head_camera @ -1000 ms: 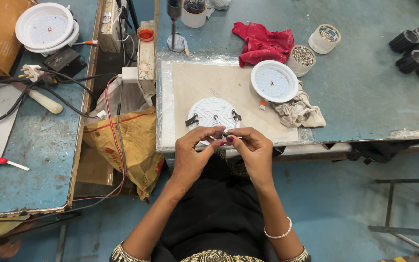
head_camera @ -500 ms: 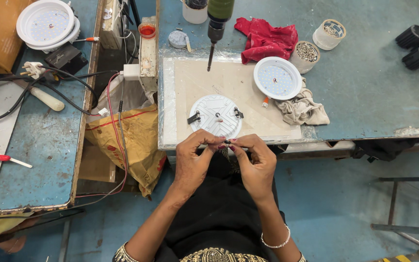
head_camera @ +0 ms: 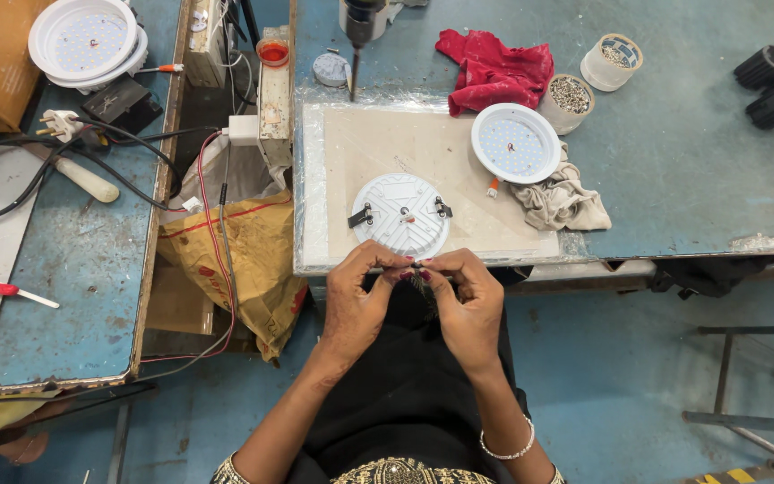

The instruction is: The person assembles a circular LED light fixture by hand, placing small components onto the fixture and using a green handheld tool to secure them. The person repeatedly positions components and applies the tool to fasten them in place.

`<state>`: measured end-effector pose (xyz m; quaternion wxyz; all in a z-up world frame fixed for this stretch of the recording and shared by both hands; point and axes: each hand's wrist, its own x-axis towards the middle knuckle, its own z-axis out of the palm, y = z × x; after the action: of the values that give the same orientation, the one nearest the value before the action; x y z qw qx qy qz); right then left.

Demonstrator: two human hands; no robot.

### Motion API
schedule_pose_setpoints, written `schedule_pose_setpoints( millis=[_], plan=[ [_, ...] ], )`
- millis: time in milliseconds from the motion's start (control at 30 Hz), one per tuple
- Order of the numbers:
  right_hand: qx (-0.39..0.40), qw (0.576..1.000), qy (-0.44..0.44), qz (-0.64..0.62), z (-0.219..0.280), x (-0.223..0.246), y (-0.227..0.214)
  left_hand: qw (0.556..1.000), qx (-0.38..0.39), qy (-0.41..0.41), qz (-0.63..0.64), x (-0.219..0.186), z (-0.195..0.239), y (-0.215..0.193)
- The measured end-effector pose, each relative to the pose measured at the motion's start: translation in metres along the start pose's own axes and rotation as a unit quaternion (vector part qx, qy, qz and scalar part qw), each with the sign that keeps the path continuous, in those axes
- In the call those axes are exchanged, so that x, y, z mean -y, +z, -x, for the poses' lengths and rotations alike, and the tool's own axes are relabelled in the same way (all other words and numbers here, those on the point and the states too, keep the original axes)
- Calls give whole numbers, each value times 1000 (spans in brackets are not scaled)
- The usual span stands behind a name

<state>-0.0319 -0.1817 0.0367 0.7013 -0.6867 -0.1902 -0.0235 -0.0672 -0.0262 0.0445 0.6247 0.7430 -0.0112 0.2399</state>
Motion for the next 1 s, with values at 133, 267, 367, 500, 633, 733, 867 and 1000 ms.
schedule_pose_setpoints(
  millis=[133,267,367,500,633,733,867,1000],
  plan=[
    [-3,1000,5,31,0,-3,4,1000,-2,-19,-2,3,1,1],
    [1,999,-8,46,-1,-3,5,997,16,-67,36,11,-1,-2],
    [-5,999,37,-16,-1,-5,5,977,25,-173,122,19,-2,-4],
    [-20,991,67,-115,-2,-13,10,945,5,-154,289,28,3,9],
    [6,994,55,-92,-1,-16,19,944,-33,-151,293,43,7,12],
    [26,998,50,-8,-10,-12,20,969,-75,-142,187,64,-6,-2],
    [20,997,-42,63,-57,0,10,987,-110,-70,-93,105,-56,-32],
    [84,968,-237,-3,-164,11,13,980,-71,41,-182,144,-94,-37]
  ],
)
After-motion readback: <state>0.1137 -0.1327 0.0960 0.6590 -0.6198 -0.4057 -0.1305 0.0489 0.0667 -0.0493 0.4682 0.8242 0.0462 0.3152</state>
